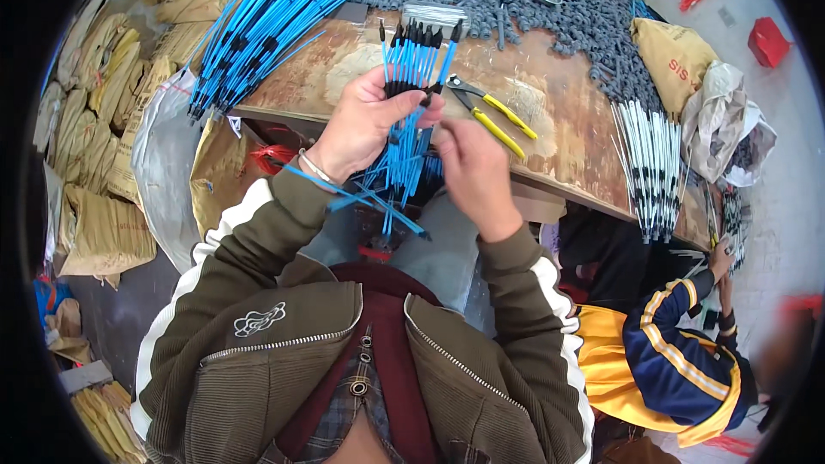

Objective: The person assembles electrical or mechanical connectors by inserting plastic components and blue wires into a connector hub, securing them with pliers and cutters to create finished assemblies.

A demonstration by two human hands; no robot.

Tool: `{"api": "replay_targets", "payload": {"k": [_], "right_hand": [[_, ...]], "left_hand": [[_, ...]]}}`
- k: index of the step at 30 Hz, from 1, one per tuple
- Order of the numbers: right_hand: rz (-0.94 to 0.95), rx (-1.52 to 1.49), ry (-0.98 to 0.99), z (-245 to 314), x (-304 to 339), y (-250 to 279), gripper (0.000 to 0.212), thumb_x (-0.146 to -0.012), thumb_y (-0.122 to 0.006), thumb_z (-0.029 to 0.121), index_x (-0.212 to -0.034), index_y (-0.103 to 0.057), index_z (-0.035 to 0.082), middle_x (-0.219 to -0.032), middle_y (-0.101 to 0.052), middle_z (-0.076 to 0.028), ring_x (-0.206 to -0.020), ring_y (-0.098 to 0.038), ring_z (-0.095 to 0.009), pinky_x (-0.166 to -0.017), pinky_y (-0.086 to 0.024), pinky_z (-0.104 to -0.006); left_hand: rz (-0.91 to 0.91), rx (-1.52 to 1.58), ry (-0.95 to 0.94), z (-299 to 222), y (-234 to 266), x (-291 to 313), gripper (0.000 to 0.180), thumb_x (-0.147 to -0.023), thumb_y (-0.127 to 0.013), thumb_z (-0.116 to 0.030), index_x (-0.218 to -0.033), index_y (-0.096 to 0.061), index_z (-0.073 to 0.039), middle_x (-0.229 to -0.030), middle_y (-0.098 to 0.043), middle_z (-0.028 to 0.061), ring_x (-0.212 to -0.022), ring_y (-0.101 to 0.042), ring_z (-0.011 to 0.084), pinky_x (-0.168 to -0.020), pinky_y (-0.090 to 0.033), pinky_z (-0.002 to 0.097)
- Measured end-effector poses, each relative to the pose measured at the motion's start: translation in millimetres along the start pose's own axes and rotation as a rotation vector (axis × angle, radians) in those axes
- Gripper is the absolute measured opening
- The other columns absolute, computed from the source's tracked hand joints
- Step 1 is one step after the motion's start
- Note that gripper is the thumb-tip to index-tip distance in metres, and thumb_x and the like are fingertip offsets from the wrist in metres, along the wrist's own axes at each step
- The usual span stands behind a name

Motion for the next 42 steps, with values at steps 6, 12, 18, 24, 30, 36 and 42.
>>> {"api": "replay_targets", "payload": {"k": [6,12,18,24,30,36,42], "right_hand": [[-0.209,-0.327,-0.260,-13,1,89,0.016,-0.090,-0.051,0.011,-0.093,-0.059,-0.003,-0.079,-0.061,-0.005,-0.072,-0.058,-0.011,-0.066,-0.046,-0.0229],[-0.258,-0.465,-0.226,-21,-13,99,0.016,-0.091,-0.050,0.010,-0.092,-0.059,-0.004,-0.081,-0.062,-0.007,-0.072,-0.058,-0.011,-0.068,-0.047,-0.0231],[-0.230,-0.174,0.124,28,-57,64,0.017,-0.086,-0.055,0.008,-0.099,-0.058,-0.002,-0.094,-0.061,-0.008,-0.083,-0.058,-0.016,-0.074,-0.046,-0.0272],[0.116,-0.011,0.385,71,-57,-27,0.024,-0.077,-0.061,0.010,-0.100,-0.059,0.002,-0.093,-0.060,-0.015,-0.082,-0.058,-0.030,-0.073,-0.047,-0.0333],[0.331,-0.003,0.312,66,-47,-85,0.019,-0.077,-0.062,0.017,-0.090,-0.058,0.005,-0.078,-0.058,-0.010,-0.071,-0.058,-0.031,-0.063,-0.047,-0.0381],[0.417,-0.175,0.412,74,-95,-95,0.020,-0.081,-0.058,0.015,-0.099,-0.059,0.004,-0.085,-0.060,-0.013,-0.077,-0.060,-0.030,-0.069,-0.048,-0.0340],[0.069,0.243,0.058,-83,-206,-53,0.027,-0.084,-0.057,0.023,-0.103,-0.062,0.005,-0.095,-0.064,-0.015,-0.088,-0.061,-0.028,-0.077,-0.049,-0.0335]], "left_hand": [[0.131,-0.172,0.220,5,-26,50,0.019,-0.083,-0.056,0.003,-0.101,-0.056,0.000,-0.090,-0.064,0.0121,-0.082,-0.063,0.0192,-0.075,-0.051,0.0318],[0.018,-0.238,0.130,22,10,31,0.020,-0.083,-0.058,0.001,-0.103,-0.059,-0.001,-0.091,-0.064,0.0058,-0.081,-0.061,0.0122,-0.074,-0.050,0.0259],[0.020,-0.249,-0.101,28,23,16,0.012,-0.082,-0.059,-0.001,-0.094,-0.062,-0.001,-0.088,-0.064,0.0026,-0.079,-0.058,0.0089,-0.071,-0.048,0.0236],[0.045,-0.478,-0.003,38,37,37,0.014,-0.082,-0.060,-0.002,-0.096,-0.060,-0.001,-0.092,-0.062,0.0019,-0.085,-0.056,0.0090,-0.077,-0.045,0.0243],[0.083,-0.215,0.414,59,57,58,0.019,-0.082,-0.059,-0.003,-0.101,-0.058,-0.002,-0.099,-0.060,0.0009,-0.097,-0.053,0.0089,-0.085,-0.042,0.0258],[-0.027,-0.110,0.287,34,77,34,0.018,-0.084,-0.057,-0.003,-0.102,-0.059,-0.001,-0.097,-0.062,0.0033,-0.092,-0.057,0.0102,-0.082,-0.044,0.0255],[0.123,-0.265,0.382,41,68,15,0.017,-0.085,-0.056,-0.004,-0.101,-0.060,0.000,-0.093,-0.064,0.0075,-0.089,-0.062,0.0161,-0.079,-0.046,0.0278]]}}
Point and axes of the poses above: each hand's wrist, its own x-axis away from the middle knuckle, its own y-axis out of the back of the hand, z = x × y, the point moved 10 cm from there along -x, towards the middle knuckle
